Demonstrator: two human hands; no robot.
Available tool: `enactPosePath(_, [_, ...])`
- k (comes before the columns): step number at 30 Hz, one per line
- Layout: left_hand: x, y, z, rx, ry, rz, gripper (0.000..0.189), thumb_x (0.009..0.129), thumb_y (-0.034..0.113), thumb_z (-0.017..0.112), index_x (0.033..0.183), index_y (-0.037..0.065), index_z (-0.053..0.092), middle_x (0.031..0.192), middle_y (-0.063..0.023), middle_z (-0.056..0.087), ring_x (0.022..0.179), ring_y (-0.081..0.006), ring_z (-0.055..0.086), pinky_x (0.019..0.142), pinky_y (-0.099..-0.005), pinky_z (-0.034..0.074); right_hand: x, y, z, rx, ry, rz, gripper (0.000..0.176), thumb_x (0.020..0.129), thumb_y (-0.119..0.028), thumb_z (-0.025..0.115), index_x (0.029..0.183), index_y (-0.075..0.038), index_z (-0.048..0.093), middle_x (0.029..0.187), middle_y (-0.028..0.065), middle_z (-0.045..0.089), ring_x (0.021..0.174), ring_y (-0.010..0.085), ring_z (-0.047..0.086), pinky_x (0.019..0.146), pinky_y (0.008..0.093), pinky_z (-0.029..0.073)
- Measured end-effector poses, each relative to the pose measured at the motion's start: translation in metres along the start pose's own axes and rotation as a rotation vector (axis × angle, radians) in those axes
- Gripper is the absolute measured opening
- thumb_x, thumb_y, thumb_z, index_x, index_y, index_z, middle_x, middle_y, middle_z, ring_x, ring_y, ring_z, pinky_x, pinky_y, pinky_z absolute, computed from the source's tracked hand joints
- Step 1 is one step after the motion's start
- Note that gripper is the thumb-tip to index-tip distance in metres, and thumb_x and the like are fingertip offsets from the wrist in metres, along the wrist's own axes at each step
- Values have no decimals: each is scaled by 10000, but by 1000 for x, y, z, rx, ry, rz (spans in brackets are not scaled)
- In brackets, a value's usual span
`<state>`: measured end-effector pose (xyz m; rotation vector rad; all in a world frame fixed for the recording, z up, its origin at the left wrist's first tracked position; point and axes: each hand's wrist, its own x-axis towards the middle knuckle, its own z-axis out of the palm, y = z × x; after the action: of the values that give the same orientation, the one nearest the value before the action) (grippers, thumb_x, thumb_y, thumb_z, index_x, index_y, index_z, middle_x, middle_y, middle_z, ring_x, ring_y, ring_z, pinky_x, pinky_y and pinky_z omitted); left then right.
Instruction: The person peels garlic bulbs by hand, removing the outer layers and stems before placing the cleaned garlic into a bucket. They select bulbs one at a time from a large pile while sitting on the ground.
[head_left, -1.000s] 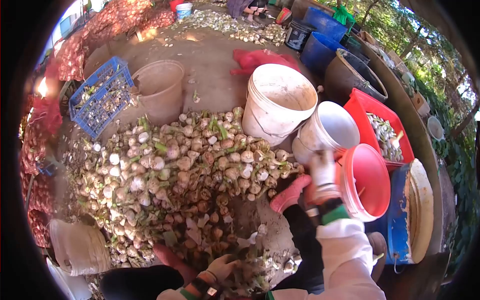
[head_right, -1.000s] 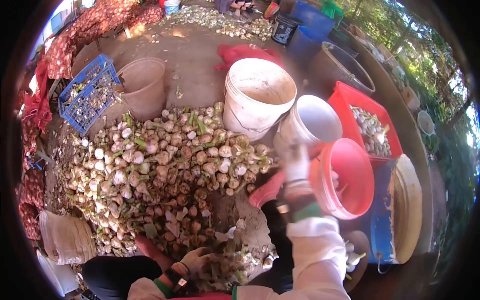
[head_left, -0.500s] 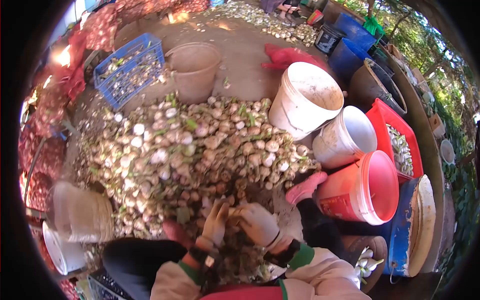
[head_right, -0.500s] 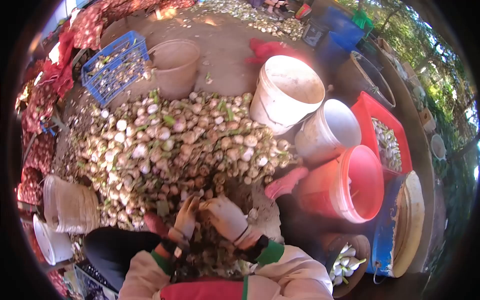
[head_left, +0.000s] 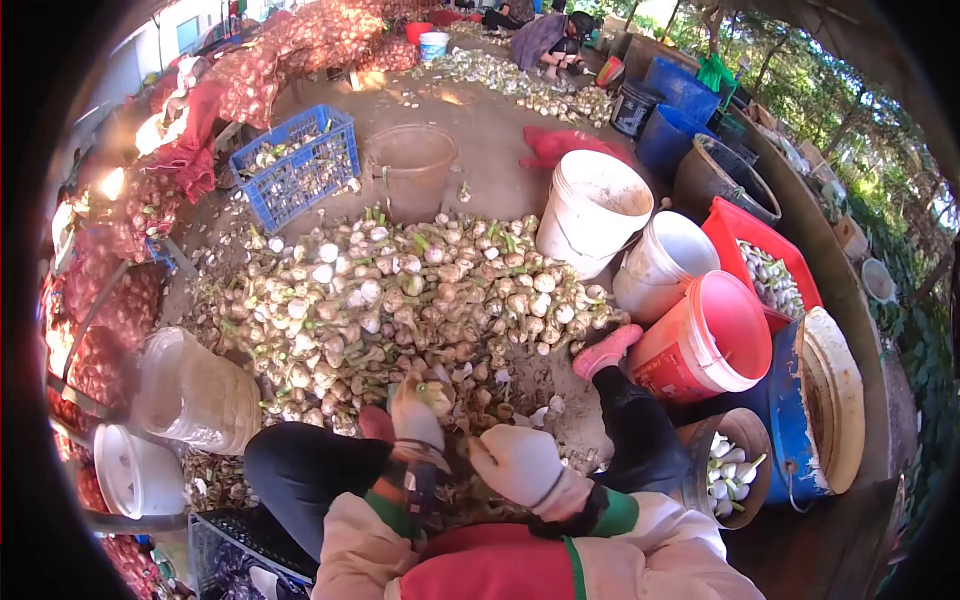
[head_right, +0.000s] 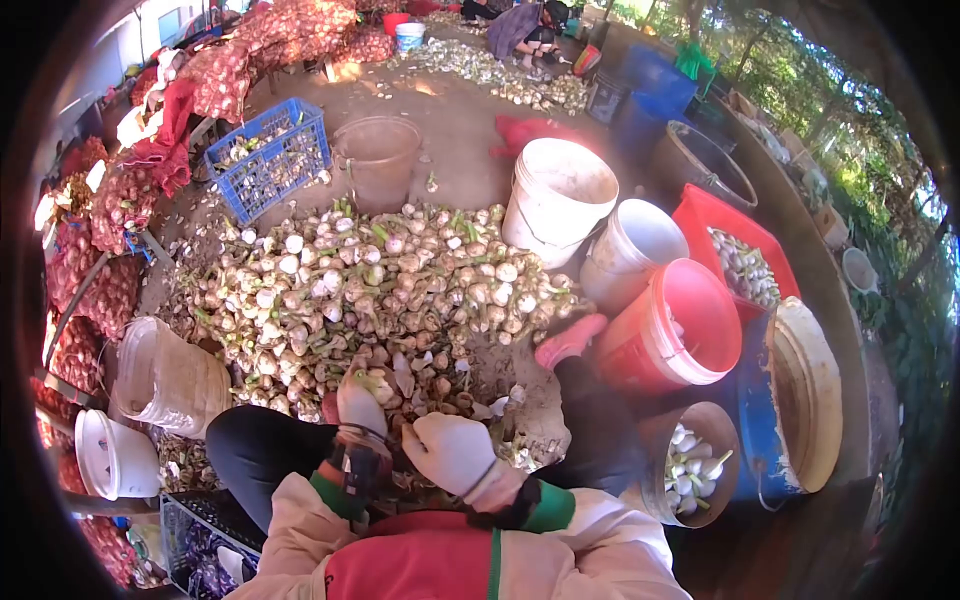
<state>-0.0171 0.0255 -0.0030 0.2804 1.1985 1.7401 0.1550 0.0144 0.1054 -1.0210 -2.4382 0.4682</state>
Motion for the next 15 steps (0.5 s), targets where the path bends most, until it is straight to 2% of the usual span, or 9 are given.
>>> enactPosePath(2, [-10, 14, 7, -1, -6, 57, 309, 1005, 253, 408, 980, 27, 617, 830, -81, 628, 621, -152, 584, 532, -286, 467, 1, 0, -12, 130, 243, 15, 158, 838, -191, 659, 865, -43, 610, 881, 158, 638, 779, 346, 630, 657, 413, 515])
enactPosePath(3, [-23, 16, 13, -182, -125, -80, 316, 1011, 260, 387, 1018, 30, 604, 854, -90, 626, 647, -165, 596, 557, -295, 486, 10, 5, -14, 211, 277, -10, 361, 781, -191, 731, 1057, -32, 562, 1079, 174, 596, 981, 364, 592, 826, 414, 496])
enactPosePath(6, [-14, -13, 23, -364, -289, -352, 337, 1013, 288, 356, 1107, 26, 546, 860, -101, 615, 675, -179, 605, 628, -287, 516, 6, 15, 7, 311, 138, -22, 566, 731, -217, 775, 1192, -28, 505, 1162, 193, 554, 1098, 378, 540, 942, 431, 446])
enactPosePath(8, [-52, 32, 52, -105, -341, -103, 310, 998, 284, 385, 1064, 26, 543, 780, -74, 600, 634, -149, 572, 596, -264, 481, 5, 23, 4, 311, 260, 25, 625, 723, -208, 773, 1251, -37, 485, 1145, 200, 548, 1094, 381, 535, 945, 438, 435])
enactPosePath(9, [-35, 25, 23, 132, -623, -45, 274, 983, 267, 397, 989, 37, 545, 671, -26, 549, 557, -111, 512, 514, -245, 413, 4, 28, 3, 109, 328, 9, 596, 731, -189, 762, 1241, -39, 493, 1136, 200, 548, 1085, 379, 537, 935, 441, 436])
enactPosePath(10, [-56, 43, 42, 86, -575, -134, 223, 956, 238, 439, 927, 45, 546, 600, 10, 485, 493, -89, 445, 459, -237, 341, 4, 32, 3, -92, 395, -6, 567, 739, -170, 751, 1231, -41, 501, 1127, 199, 548, 1075, 376, 540, 925, 444, 438])
enactPosePath(13, [-62, 32, 49, 139, -465, -261, 173, 926, 199, 488, 895, 44, 558, 592, 3, 462, 489, -114, 440, 455, -250, 338, -4, 28, -1, -286, 382, -161, 505, 744, -119, 751, 1187, -35, 523, 1094, 197, 560, 1026, 362, 572, 879, 396, 469])
enactPosePath(14, [-58, 26, 49, 108, -412, -277, 153, 911, 169, 503, 912, 35, 576, 609, -1, 490, 501, -115, 462, 462, -253, 356, -6, 30, -1, -288, 384, -157, 505, 744, -119, 751, 1187, -35, 523, 1094, 197, 560, 1026, 362, 572, 879, 396, 469])
enactPosePath(15, [-54, 21, 50, 74, -359, -292, 140, 896, 140, 518, 929, 26, 593, 626, -5, 517, 512, -115, 483, 469, -256, 373, -9, 33, 0, 25, 383, -18, 442, 787, -126, 723, 1179, -31, 540, 1083, 172, 580, 993, 318, 590, 854, 374, 473])
